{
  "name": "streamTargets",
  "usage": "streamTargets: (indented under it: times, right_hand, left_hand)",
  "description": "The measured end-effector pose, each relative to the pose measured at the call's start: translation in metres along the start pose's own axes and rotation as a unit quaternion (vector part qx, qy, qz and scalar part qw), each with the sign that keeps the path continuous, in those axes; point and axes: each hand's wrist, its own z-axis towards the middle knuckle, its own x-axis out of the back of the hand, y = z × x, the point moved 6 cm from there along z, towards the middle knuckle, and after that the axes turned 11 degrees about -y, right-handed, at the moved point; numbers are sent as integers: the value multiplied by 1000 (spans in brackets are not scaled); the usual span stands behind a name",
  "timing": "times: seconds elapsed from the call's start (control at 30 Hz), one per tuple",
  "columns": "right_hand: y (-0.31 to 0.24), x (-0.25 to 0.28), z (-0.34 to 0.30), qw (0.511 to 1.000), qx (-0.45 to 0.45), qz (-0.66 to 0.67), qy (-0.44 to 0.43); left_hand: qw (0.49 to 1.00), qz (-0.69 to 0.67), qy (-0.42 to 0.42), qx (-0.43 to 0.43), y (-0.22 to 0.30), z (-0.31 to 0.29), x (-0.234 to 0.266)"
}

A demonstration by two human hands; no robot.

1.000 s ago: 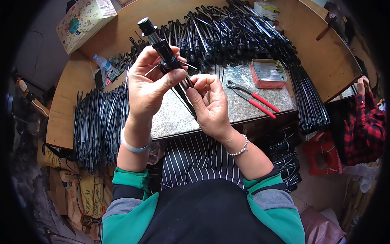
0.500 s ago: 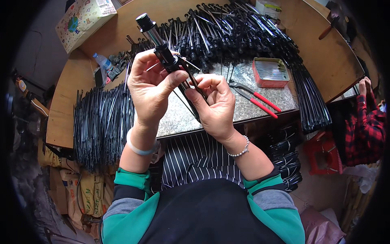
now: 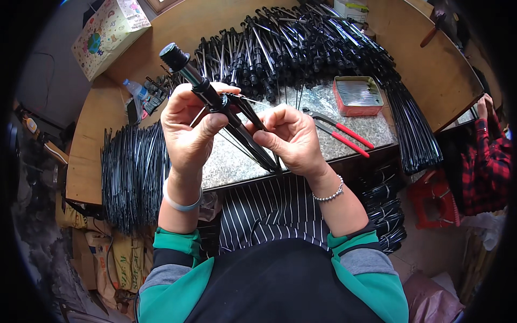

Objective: Manually assembling clusters of bristles into brush head components and securing them.

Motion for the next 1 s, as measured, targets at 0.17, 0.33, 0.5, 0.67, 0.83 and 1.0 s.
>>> streamTargets:
  times: [0.17,0.33,0.5,0.67,0.83,1.0]
  right_hand:
    - [0,2,-2,1000,-4,0,2]
    - [0,-2,-4,999,-40,-14,-19]
    - [-4,-12,-2,996,64,-62,-14]
    - [-21,-26,-18,915,197,-351,41]
    - [-24,-25,-16,886,217,-408,26]
    - [-24,-31,-19,880,238,-410,26]
  left_hand:
    - [1000,6,-12,5,1,1,-3]
    - [999,42,-30,-2,5,0,-3]
    - [997,59,-39,-26,6,1,-9]
    - [1000,29,-7,10,1,-1,-12]
    - [999,7,-34,23,1,3,-13]
    - [998,32,-61,5,3,0,-13]
